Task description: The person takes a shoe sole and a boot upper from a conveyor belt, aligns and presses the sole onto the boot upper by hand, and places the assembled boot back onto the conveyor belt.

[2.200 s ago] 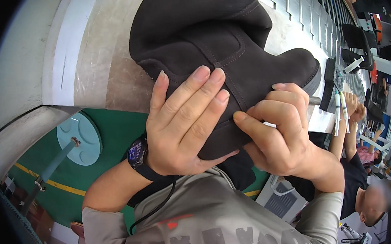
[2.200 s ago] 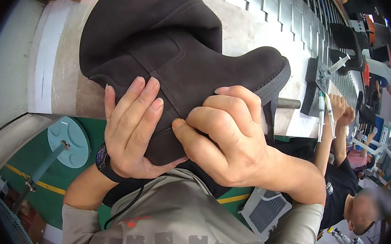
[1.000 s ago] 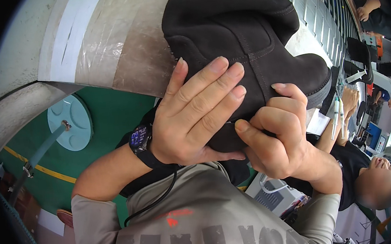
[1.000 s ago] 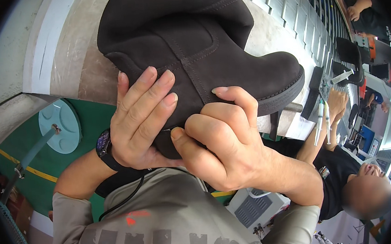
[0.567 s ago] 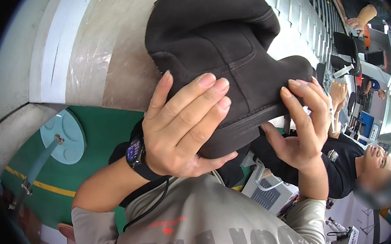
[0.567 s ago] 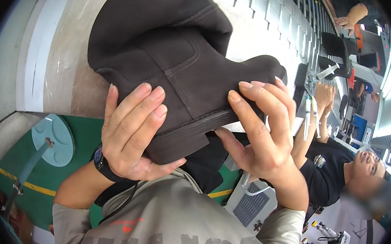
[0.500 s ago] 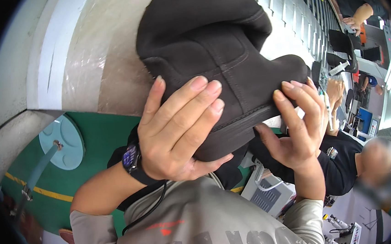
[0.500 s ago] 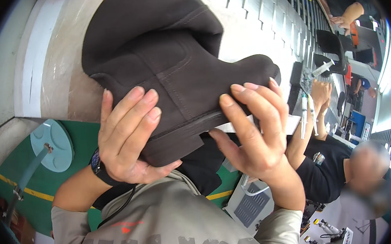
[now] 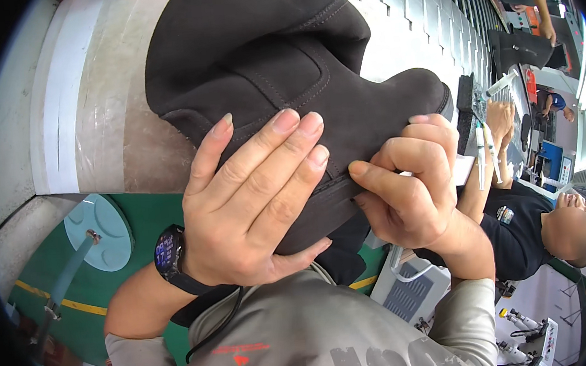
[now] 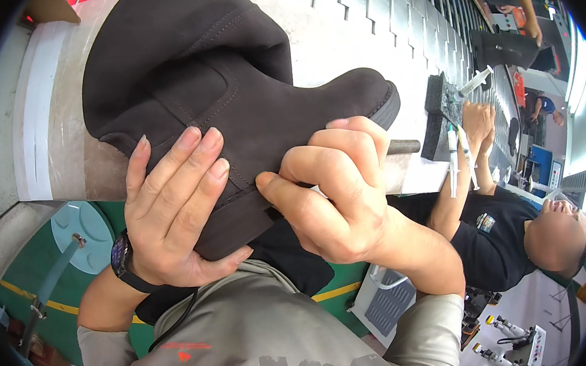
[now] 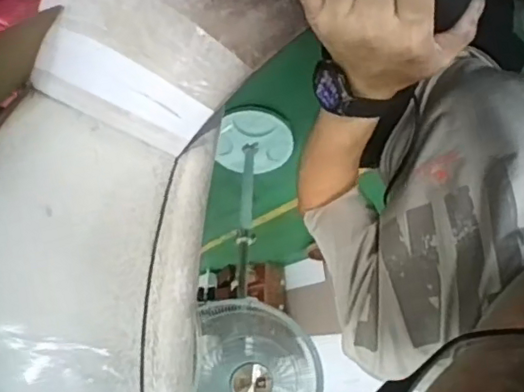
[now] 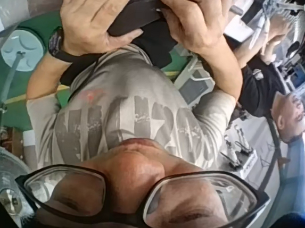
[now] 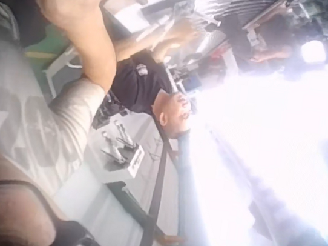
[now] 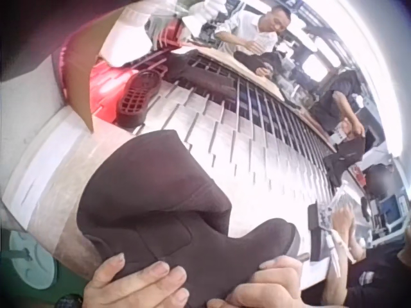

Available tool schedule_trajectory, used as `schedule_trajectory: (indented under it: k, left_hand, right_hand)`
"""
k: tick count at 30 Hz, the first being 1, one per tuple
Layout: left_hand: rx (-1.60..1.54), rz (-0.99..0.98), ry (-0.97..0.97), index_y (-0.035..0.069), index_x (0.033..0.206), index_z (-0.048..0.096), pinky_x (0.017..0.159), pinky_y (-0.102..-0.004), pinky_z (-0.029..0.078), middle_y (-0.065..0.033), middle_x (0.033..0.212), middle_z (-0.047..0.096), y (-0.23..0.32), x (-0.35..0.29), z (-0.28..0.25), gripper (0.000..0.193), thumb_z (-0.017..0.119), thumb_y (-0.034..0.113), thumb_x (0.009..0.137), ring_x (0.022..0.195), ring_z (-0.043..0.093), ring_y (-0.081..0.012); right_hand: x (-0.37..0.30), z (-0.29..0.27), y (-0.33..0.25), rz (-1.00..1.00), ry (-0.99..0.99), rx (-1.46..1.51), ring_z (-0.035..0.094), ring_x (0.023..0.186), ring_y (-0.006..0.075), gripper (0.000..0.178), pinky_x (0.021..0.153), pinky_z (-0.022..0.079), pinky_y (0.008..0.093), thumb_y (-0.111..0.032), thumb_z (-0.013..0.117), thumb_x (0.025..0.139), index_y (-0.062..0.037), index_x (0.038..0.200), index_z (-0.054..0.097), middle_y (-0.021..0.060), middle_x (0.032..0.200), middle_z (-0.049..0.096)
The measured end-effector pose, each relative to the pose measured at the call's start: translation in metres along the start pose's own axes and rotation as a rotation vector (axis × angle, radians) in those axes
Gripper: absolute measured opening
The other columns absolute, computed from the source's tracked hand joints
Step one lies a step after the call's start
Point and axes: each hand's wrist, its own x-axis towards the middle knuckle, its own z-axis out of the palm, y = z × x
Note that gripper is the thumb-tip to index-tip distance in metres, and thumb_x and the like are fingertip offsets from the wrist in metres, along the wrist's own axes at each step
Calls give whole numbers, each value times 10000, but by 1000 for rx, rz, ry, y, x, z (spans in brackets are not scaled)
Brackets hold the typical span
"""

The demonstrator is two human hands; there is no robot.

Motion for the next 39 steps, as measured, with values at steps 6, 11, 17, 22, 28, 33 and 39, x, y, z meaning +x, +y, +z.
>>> schedule_trajectory:
  k: [6,11,17,22,28,33,39]
  left_hand:
    - [-5,3,13,-29,1445,619,1304,-587,210,-261,1430,684,2,-1,4,750,686,523,943,1415,604,-392]
    - [-25,-19,13,-34,1444,620,1301,-597,213,-258,1419,691,4,0,4,712,663,477,949,1393,619,-396]
    - [-44,-28,28,-37,1431,628,1299,-604,218,-255,1410,696,5,1,4,707,662,460,929,1378,630,-393]
    - [-28,-17,39,-29,1415,638,1298,-611,217,-251,1403,700,3,-4,5,706,650,486,932,1377,629,-391]
    - [-17,-11,29,-22,1408,636,1296,-627,212,-246,1404,698,0,-7,5,719,641,524,941,1376,625,-393]
    - [-9,0,33,-18,1417,629,1298,-621,215,-251,1411,691,0,-5,7,744,646,549,935,1375,625,-390]
    - [-29,-83,113,50,1310,719,1297,-569,234,-157,1351,754,7,1,12,532,587,464,1003,1311,683,-299]
  right_hand:
    - [-8,6,6,-16,74,88,571,821,223,306,744,399,398,-198,772,646,-85,930,769,41,923,649]
    - [-5,-2,3,56,-15,71,581,854,233,402,793,447,428,-208,818,626,-85,1008,794,54,954,654]
    - [-11,-27,21,207,-24,4,655,1165,397,655,1088,470,565,-333,957,655,-42,1215,779,182,1280,694]
    - [-16,-33,13,254,-109,23,668,1245,398,628,1194,389,601,-357,957,680,-70,1213,792,199,1319,722]
    - [-9,-26,10,106,-207,-26,672,1244,388,566,1188,376,694,-392,925,761,-79,1204,763,175,1314,727]
    - [-12,-17,13,130,-85,143,720,1073,263,325,1187,349,624,-175,901,738,-80,1021,772,56,1125,769]
    - [-18,-20,22,50,-121,126,687,1111,307,483,1143,408,621,-304,968,749,-104,1085,685,73,1176,730]
